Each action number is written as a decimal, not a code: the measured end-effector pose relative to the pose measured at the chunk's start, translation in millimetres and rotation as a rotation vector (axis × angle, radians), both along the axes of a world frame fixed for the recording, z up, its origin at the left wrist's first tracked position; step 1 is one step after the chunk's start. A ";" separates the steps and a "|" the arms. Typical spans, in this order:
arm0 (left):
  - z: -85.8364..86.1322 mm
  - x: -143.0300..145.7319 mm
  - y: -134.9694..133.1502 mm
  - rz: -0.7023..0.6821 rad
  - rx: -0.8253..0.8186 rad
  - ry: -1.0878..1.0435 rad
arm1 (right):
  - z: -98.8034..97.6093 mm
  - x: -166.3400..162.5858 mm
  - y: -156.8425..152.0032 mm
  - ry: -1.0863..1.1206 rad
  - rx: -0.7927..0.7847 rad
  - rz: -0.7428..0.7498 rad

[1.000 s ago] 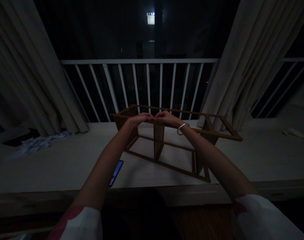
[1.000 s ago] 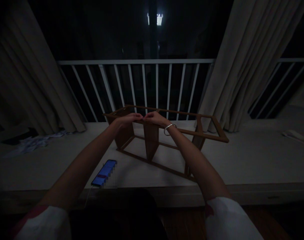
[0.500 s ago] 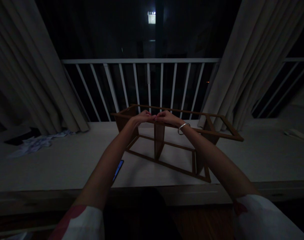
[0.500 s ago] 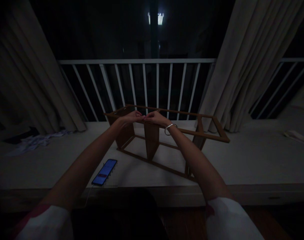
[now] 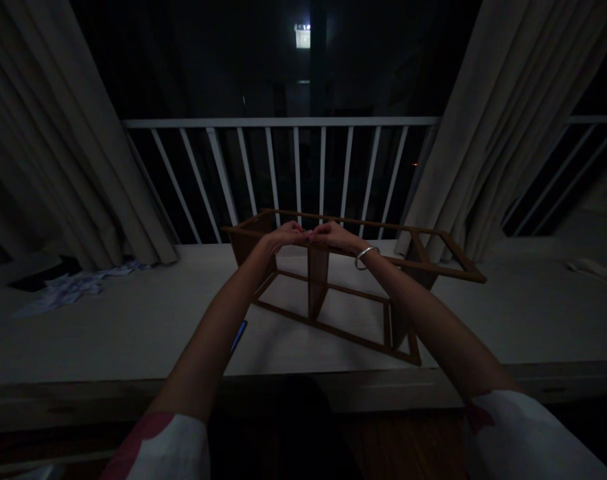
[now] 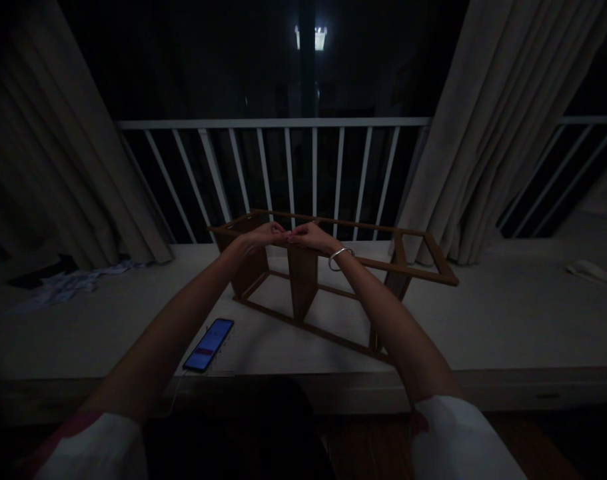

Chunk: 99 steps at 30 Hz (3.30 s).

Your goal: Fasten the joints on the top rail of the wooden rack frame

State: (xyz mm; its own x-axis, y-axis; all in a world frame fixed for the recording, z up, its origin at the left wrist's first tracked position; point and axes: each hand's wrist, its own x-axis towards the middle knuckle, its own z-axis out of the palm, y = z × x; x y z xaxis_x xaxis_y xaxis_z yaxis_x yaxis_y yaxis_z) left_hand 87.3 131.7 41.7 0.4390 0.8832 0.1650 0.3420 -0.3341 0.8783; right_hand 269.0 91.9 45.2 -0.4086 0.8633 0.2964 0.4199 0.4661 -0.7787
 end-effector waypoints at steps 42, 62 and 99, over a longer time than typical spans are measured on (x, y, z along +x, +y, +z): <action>6.2 1.6 -4.6 -0.172 0.010 0.033 | -2.7 -2.3 3.4 0.075 0.061 -0.111; 3.4 1.4 -1.7 -0.124 0.018 0.076 | -14.6 3.1 24.0 0.112 0.038 -0.165; -0.4 -2.0 3.3 -0.227 0.058 0.088 | -6.5 -0.7 8.4 0.042 0.014 -0.120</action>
